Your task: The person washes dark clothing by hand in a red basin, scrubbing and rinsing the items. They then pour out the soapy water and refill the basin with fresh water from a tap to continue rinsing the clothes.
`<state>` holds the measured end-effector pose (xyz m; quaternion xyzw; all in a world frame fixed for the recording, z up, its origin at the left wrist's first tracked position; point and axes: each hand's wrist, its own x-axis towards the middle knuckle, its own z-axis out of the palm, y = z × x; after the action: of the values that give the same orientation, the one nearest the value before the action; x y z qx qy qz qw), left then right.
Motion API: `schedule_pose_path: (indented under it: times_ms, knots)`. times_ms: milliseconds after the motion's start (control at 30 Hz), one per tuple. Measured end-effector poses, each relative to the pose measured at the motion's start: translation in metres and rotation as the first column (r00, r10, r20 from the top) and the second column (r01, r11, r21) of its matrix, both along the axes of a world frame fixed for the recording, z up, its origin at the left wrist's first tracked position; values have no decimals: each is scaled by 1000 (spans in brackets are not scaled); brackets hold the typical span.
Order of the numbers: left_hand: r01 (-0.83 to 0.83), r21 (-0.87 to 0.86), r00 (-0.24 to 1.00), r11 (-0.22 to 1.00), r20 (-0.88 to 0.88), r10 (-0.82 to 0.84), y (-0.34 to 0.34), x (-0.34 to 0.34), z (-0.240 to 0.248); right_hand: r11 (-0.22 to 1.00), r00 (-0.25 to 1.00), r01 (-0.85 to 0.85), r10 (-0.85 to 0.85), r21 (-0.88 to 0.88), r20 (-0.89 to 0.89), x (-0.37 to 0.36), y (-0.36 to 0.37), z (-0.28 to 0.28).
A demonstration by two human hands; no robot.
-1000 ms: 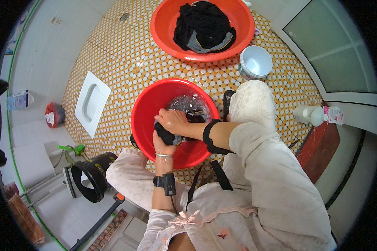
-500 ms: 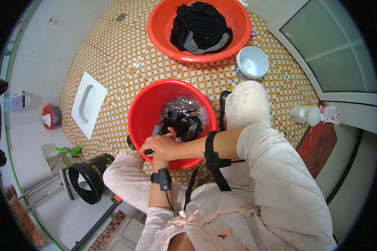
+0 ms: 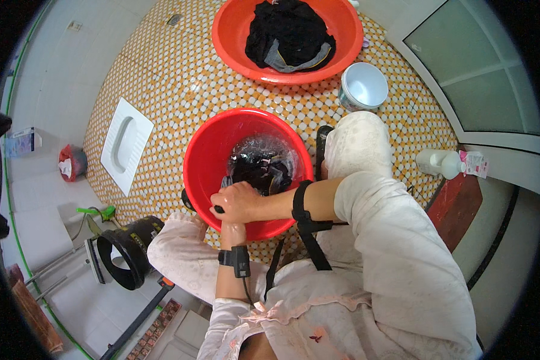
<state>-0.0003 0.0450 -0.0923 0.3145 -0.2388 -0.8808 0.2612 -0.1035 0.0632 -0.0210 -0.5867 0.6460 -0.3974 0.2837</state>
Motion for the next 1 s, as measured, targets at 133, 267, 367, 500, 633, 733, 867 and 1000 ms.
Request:
schedule_pose_path:
  times_ms: [133,267,367,500,633,733,867,1000]
  knots:
    - [-66,498,998,864,32,58,-9,-14,15,959,978,182,-154,217,-139,-32,-18,-19]
    - [-188,315,964,930,241,113,-19,-24,39,724,996,-58,0,688,84,-53,-24,-28]
    - [-165,-80,858,983,480,184,-15,-28,49,641,734,-464,-108,611,670,-69,-21,-27]
    - [275,-330,825,903,564,-46,25,-35,46,489,722,-485,-244,725,648,-82,-12,-33]
    - [-9,343,940,939,322,-109,39,-25,38,714,974,-72,-100,697,203,-75,-5,-38]
    - [-188,532,970,826,230,73,12,-16,28,855,973,-211,137,473,187,-63,0,-27]
    - [-85,125,970,989,239,53,-14,1,16,960,903,-270,278,-71,329,-47,15,0]
    - [-73,62,975,995,217,58,5,23,12,942,856,-335,299,12,421,-31,12,14]
